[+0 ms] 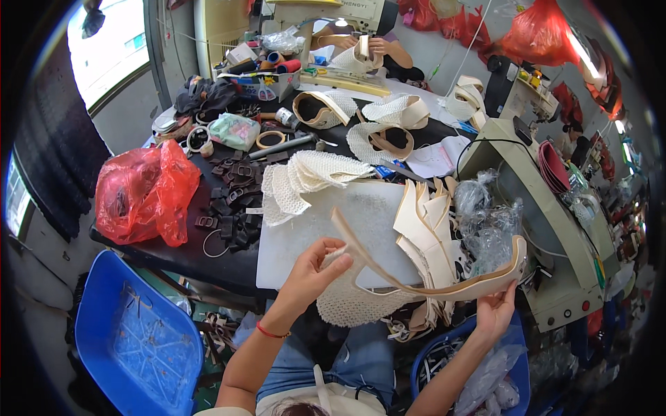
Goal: The person assembles white woven sandals by hand. They repeatedly pick up a mesh upper and a sole, align the edges, and press them together. The person handles multiple pairs of components, inspecting the alignment and fit before setting the assembled units aside.
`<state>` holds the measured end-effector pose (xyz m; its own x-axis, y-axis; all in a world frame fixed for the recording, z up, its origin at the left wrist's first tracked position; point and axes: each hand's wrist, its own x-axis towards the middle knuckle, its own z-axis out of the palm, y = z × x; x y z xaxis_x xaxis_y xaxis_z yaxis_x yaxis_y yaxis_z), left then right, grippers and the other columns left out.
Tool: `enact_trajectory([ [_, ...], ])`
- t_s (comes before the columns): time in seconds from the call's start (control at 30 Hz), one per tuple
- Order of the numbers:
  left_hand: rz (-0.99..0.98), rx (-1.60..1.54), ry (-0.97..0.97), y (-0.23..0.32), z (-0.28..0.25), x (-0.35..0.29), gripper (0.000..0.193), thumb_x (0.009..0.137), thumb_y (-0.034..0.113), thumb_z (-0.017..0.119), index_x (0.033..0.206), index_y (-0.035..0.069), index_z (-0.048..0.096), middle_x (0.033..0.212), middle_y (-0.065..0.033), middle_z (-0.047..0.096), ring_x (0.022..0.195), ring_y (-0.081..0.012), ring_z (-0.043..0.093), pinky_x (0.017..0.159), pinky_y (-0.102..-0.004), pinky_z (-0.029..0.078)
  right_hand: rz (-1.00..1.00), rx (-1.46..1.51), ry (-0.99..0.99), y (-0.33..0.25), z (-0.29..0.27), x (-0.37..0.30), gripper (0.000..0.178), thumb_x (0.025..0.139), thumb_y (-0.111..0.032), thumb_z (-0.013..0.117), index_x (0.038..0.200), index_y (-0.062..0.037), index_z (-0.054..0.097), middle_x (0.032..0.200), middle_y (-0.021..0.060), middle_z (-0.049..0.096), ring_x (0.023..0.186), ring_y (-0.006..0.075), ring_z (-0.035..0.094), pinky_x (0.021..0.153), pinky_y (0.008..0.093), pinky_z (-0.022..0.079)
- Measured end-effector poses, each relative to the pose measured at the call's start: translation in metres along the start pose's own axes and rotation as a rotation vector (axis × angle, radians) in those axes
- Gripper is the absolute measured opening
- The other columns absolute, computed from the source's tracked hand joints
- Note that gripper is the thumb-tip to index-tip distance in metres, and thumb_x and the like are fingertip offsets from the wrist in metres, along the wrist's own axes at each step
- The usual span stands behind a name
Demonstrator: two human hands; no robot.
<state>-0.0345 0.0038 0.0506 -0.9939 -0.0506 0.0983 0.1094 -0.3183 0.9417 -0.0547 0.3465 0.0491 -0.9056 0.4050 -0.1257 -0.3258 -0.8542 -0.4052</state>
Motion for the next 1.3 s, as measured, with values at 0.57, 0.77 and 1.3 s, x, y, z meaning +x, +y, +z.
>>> enact_trajectory([
  [0.57,-0.072,-0.207,-0.009,0.014,-0.021,-0.003,0.030,0.094,0.026,0.049,0.100,-0.001,0.061,0.088,-0.0052,0.065,0.075,-0.0078,0.061,0.069,-0.0221,0.049,0.286,0.454,-0.274,0.026,-0.016,0.007,0.017,0.089,-0.008,0.048,0.104,-0.0022,0.055,0.089,0.0042,0.052,0.079,0.0135,0.046,0.074,0.0293,0.035],
  [0.77,-0.072,-0.367,0.028,0.009,-0.024,-0.004,0.030,0.095,0.025,0.046,0.099,-0.001,0.060,0.087,-0.0057,0.065,0.075,-0.0094,0.063,0.068,-0.0237,0.051,0.332,0.658,-0.721,0.036,-0.025,-0.005,0.014,0.087,-0.014,0.053,0.098,-0.0057,0.052,0.076,-0.0009,0.051,0.067,0.0102,0.047,0.065,0.0256,0.038],
  [1.3,-0.213,0.585,-0.750,0.055,0.007,0.040,0.032,0.087,0.033,0.061,0.074,0.004,0.059,0.059,0.0071,0.047,0.055,-0.0002,0.039,0.048,-0.0196,0.031,0.498,-1.138,-1.381,0.063,0.087,-0.062,0.015,0.081,-0.007,0.060,0.093,0.0009,0.066,0.103,0.0184,0.061,0.092,0.0261,0.060,0.082,0.0349,0.046],
])
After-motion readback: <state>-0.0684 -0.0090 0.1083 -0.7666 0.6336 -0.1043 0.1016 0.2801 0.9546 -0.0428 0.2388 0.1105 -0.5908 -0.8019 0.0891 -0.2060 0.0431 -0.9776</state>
